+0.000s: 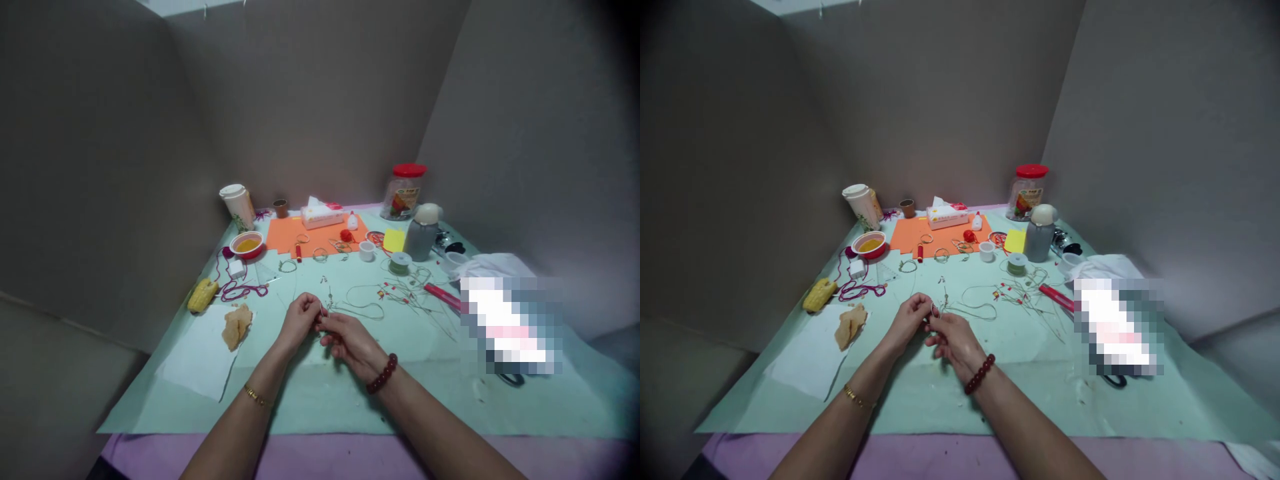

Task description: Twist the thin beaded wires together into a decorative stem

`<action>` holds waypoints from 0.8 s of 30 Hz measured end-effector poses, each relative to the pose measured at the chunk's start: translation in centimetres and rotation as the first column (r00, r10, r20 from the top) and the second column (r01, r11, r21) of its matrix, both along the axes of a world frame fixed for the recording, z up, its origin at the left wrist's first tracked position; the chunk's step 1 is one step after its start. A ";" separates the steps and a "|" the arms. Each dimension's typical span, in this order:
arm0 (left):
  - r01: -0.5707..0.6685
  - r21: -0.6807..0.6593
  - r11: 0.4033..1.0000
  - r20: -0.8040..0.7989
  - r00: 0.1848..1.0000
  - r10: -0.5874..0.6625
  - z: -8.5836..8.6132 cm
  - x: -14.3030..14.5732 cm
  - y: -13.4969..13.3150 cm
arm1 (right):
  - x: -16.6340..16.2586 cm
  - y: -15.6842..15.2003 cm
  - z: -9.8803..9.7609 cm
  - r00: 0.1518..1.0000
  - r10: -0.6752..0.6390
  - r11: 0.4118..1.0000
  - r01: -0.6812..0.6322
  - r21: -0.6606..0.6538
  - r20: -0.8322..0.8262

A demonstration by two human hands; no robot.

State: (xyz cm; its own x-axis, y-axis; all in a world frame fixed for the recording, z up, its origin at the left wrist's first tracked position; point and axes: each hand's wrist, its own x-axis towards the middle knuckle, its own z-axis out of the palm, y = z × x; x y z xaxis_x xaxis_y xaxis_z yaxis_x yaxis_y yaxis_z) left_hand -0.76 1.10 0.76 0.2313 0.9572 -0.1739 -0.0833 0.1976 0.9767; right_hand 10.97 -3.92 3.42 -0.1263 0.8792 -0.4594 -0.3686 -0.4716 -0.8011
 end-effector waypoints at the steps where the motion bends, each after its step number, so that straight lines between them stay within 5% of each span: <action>1: -0.017 0.014 1.000 -0.007 1.000 0.017 0.0 -0.1 0.0 | -0.4 -0.1 -0.1 0.997 -0.019 1.000 0.018 -0.025 -0.070; 10: 0.063 0.070 0.996 -0.116 0.992 -0.055 1.5 -0.4 -0.2 | -1.6 0.1 -1.1 0.981 -0.171 0.977 0.157 -0.144 -0.089; 15: -0.066 0.171 0.983 -0.159 0.983 0.094 1.4 -0.9 0.3 | -1.1 -0.5 -0.9 0.973 -0.188 0.976 0.171 -0.134 -0.132; 20: 0.004 -0.160 0.987 0.117 0.993 0.015 0.7 -0.9 0.6 | -0.6 -1.0 -0.5 0.956 -0.252 0.962 0.230 -0.148 -0.152; 24: 0.009 -0.385 0.923 0.361 0.922 0.142 0.9 -1.1 1.1 | -0.3 -1.0 -0.7 0.953 -0.252 0.964 0.230 -0.137 -0.169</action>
